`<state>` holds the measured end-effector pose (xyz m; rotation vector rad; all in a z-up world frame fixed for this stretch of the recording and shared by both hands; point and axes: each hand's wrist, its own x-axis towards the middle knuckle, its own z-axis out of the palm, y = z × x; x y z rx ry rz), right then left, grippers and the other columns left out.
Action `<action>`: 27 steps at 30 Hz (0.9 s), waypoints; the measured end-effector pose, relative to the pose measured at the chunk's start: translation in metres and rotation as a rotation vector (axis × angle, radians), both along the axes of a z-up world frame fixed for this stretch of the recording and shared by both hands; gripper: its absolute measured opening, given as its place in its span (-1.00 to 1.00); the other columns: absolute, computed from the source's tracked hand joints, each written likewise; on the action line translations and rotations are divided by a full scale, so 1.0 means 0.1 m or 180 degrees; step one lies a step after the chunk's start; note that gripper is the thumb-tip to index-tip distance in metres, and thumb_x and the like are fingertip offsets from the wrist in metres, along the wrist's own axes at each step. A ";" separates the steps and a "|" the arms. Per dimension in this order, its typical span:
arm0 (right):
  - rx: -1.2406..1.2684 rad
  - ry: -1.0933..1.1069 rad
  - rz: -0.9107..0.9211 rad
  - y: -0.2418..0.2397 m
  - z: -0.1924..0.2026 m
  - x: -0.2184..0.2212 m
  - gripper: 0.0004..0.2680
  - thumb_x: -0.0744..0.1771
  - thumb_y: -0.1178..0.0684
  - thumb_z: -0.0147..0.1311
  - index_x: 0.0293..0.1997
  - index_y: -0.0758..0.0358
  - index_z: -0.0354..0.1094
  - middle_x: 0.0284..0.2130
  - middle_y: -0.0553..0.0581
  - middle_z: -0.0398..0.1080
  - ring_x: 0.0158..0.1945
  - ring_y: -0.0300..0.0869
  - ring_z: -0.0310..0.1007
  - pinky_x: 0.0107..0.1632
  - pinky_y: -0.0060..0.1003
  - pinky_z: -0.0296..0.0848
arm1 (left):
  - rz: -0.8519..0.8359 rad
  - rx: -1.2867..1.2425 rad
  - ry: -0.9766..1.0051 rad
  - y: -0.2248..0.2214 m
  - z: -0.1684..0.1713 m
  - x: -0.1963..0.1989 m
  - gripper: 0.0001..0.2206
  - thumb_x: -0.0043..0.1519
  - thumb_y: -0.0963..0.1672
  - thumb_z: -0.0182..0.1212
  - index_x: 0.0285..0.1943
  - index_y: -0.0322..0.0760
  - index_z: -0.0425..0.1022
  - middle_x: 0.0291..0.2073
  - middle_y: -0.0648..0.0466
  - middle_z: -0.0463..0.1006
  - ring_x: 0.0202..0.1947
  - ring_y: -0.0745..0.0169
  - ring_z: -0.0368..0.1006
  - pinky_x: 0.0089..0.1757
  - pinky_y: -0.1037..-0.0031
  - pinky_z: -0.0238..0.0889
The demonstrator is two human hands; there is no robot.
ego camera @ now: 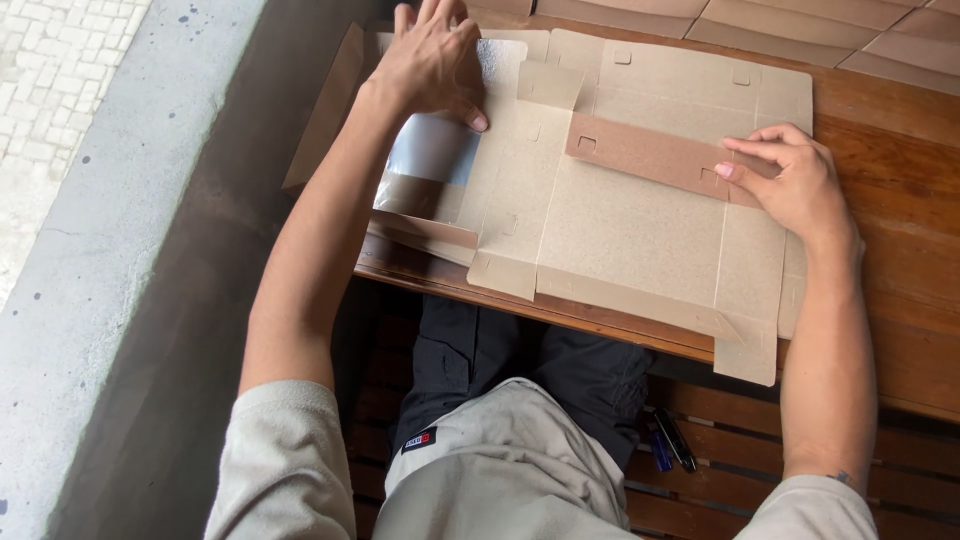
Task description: Assembling cardboard boxes by folding flat sheets and tucking in flaps.
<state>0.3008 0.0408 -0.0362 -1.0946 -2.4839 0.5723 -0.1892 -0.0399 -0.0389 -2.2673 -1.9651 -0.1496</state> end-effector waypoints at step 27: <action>0.0026 -0.0047 -0.0074 0.00 0.03 0.00 -0.69 0.38 -0.02 0.24 0.25 0.25 0.48 0.08 0.19 0.34 0.16 0.01 0.32 0.27 -0.10 0.25 | 0.1306 -0.0527 -0.1108 0.21 -0.36 0.02 -0.40 0.23 0.27 0.36 -0.21 -0.32 0.52 -0.16 -0.23 0.49 -0.21 -0.28 0.50 -0.29 -0.03 0.41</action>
